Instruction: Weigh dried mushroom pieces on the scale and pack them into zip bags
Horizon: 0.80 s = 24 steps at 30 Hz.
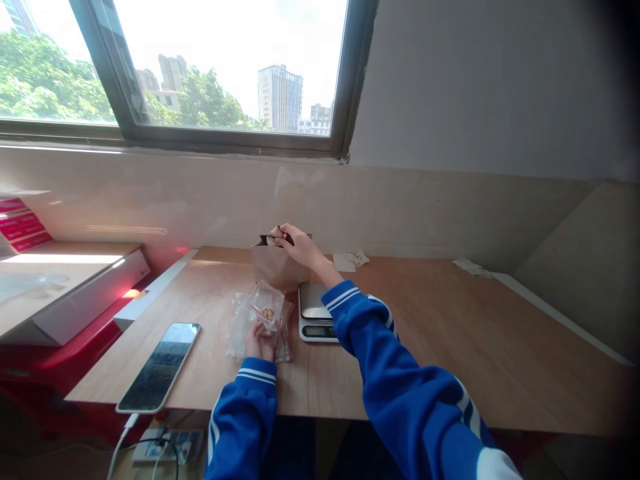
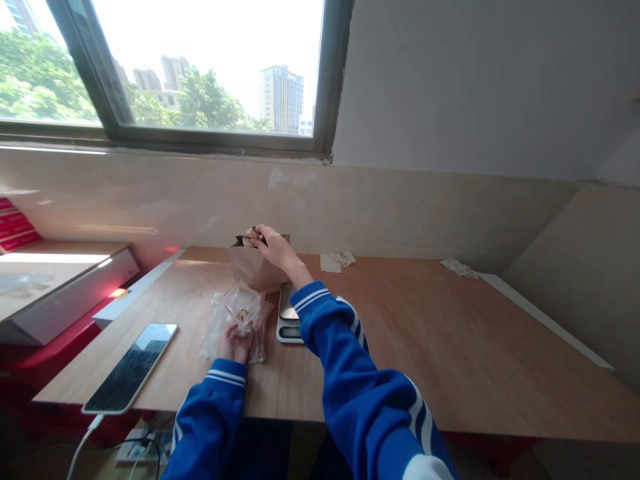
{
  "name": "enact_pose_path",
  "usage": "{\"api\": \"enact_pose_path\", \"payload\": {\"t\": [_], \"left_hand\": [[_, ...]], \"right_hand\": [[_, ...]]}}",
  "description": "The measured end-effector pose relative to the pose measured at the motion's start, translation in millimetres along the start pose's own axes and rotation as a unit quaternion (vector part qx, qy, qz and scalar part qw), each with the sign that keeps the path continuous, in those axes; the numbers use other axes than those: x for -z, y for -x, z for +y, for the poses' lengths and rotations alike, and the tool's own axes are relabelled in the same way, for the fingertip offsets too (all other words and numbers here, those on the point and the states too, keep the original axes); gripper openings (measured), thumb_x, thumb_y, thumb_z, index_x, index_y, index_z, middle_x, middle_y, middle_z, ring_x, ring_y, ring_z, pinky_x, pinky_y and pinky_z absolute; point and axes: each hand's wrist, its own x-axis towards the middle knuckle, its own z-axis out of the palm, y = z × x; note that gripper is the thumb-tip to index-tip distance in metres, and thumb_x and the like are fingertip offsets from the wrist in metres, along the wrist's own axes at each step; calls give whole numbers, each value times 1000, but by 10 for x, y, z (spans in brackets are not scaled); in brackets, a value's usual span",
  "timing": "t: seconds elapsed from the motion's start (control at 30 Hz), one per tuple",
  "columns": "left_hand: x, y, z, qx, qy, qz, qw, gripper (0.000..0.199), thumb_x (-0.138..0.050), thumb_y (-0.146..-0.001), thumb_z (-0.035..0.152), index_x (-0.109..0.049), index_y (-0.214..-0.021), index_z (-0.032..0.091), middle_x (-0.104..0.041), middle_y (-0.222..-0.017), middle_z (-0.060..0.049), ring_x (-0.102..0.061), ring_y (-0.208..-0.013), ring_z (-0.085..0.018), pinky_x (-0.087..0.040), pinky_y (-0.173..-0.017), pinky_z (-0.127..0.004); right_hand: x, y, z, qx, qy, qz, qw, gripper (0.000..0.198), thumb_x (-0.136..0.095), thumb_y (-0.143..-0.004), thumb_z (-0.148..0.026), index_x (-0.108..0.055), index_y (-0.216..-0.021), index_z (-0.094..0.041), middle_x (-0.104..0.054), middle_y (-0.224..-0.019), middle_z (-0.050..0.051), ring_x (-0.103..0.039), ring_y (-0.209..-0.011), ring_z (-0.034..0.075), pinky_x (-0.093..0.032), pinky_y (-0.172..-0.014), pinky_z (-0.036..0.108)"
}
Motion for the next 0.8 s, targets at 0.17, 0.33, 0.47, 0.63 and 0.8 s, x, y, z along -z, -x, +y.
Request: {"api": "enact_pose_path", "payload": {"t": [0.17, 0.33, 0.47, 0.63, 0.8], "left_hand": [[-72, 74, -3, -26, -1, 22, 999, 23, -42, -78, 4, -61, -90, 11, -66, -65, -5, -64, -55, -13, -52, -53, -20], [-82, 84, -4, -30, -4, 27, 999, 22, -43, -78, 4, -61, -90, 10, -66, -64, -6, -66, -59, -15, -53, -55, -21], [-75, 78, -7, -31, -7, 26, 999, 23, -42, -79, 4, -61, -92, 9, -67, -65, -7, -66, -60, -16, -54, -56, -22], [-82, 82, -13, -33, -8, 26, 999, 26, -43, -77, 4, -60, -96, 11, -67, -67, -6, -67, -62, -16, -55, -57, -23], [-88, 92, -10, -33, -11, 25, 999, 27, -43, -77, 4, -60, -96, 11, -67, -67, -6, -67, -63, -16, -55, -58, -22]], "right_hand": [[115, 63, -98, 19, -4, -60, 998, 25, -51, -90, -35, -61, -106, -19, -63, -99, 5, -57, -91, 15, -42, -83, 26], [189, 104, -155, 26, 9, -59, 998, 23, -54, -89, -34, -67, -105, -22, -58, -100, 5, -56, -95, 16, -43, -86, 27], [287, 97, -156, 25, 39, 38, 998, 21, -55, -88, -33, -66, -101, -21, -55, -99, 5, -54, -96, 17, -43, -85, 28], [419, 119, -89, 10, 104, 60, 993, 17, -51, -90, -28, -62, -99, -19, -60, -98, 7, -52, -96, 21, -40, -87, 33], [398, 210, -15, -21, 154, 35, 987, 21, -47, -92, -31, -64, -98, -21, -61, -100, 7, -50, -96, 23, -39, -89, 37]]}}
